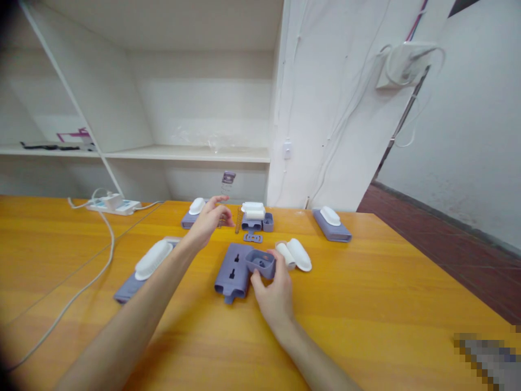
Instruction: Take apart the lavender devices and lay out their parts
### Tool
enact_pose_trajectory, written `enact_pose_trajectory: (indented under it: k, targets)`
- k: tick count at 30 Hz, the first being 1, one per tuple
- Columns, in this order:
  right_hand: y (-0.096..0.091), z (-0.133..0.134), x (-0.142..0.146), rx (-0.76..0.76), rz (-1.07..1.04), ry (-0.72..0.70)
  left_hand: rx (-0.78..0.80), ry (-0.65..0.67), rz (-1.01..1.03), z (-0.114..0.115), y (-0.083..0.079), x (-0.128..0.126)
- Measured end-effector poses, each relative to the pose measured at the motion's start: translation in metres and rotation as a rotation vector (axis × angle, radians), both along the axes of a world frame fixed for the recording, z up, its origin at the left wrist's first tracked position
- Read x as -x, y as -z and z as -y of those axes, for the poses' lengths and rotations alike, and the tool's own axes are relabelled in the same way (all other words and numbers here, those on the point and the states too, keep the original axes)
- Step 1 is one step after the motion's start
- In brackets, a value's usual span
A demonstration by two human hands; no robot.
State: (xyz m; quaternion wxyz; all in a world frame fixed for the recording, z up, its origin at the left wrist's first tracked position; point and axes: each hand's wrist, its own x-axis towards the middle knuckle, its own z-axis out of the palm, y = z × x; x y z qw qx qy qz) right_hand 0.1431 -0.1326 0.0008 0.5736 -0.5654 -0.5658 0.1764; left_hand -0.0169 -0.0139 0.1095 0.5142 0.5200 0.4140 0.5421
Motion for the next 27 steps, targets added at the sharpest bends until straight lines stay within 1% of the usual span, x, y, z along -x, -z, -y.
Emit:
enact_pose_trajectory:
  k: [2, 4, 6, 8, 9, 11, 14, 16, 19, 20, 22, 24, 25, 27]
  targets:
    - [0.002, -0.004, -0.001, 0.045, 0.044, 0.065, -0.045, 0.021, -0.09, 0.005, -0.004, 0.008]
    - [0.005, -0.008, -0.002, 0.045, 0.105, 0.07, -0.139, 0.093, -0.207, 0.012, -0.003, 0.012]
    - [0.007, -0.009, -0.001, 0.0, 0.177, 0.046, -0.286, 0.168, -0.346, 0.015, 0.001, 0.014]
    - [0.006, -0.008, 0.0, -0.073, 0.207, 0.037, -0.425, 0.214, -0.492, 0.015, 0.006, 0.016]
    - [0.005, -0.007, 0.001, -0.106, 0.19, 0.032, -0.463, 0.241, -0.556, 0.014, 0.008, 0.017]
    - [0.001, -0.005, 0.001, -0.131, 0.072, 0.007, -0.488, 0.328, -0.648, 0.012, 0.011, 0.019]
    - [-0.007, -0.004, -0.003, -0.079, -0.162, -0.042, -0.477, 0.511, -0.688, 0.012, 0.011, 0.022]
    - [-0.012, -0.007, -0.006, -0.024, -0.252, -0.101, -0.477, 0.569, -0.704, 0.013, 0.01, 0.022]
    - [-0.017, -0.011, -0.008, 0.054, -0.39, -0.249, -0.462, 0.585, -0.772, 0.015, 0.008, 0.021]
    - [-0.019, -0.012, -0.009, 0.08, -0.438, -0.278, -0.463, 0.588, -0.793, 0.015, 0.008, 0.021]
    - [-0.023, -0.013, -0.008, 0.142, -0.492, -0.298, -0.491, 0.581, -0.816, 0.015, 0.009, 0.02]
    - [-0.028, -0.014, -0.007, 0.211, -0.524, -0.326, -0.544, 0.543, -0.812, 0.015, 0.009, 0.02]
    - [-0.03, -0.014, -0.007, 0.226, -0.55, -0.344, -0.566, 0.516, -0.802, 0.016, 0.009, 0.02]
    - [-0.033, -0.015, -0.008, 0.187, -0.597, -0.366, -0.585, 0.483, -0.776, 0.016, 0.008, 0.021]
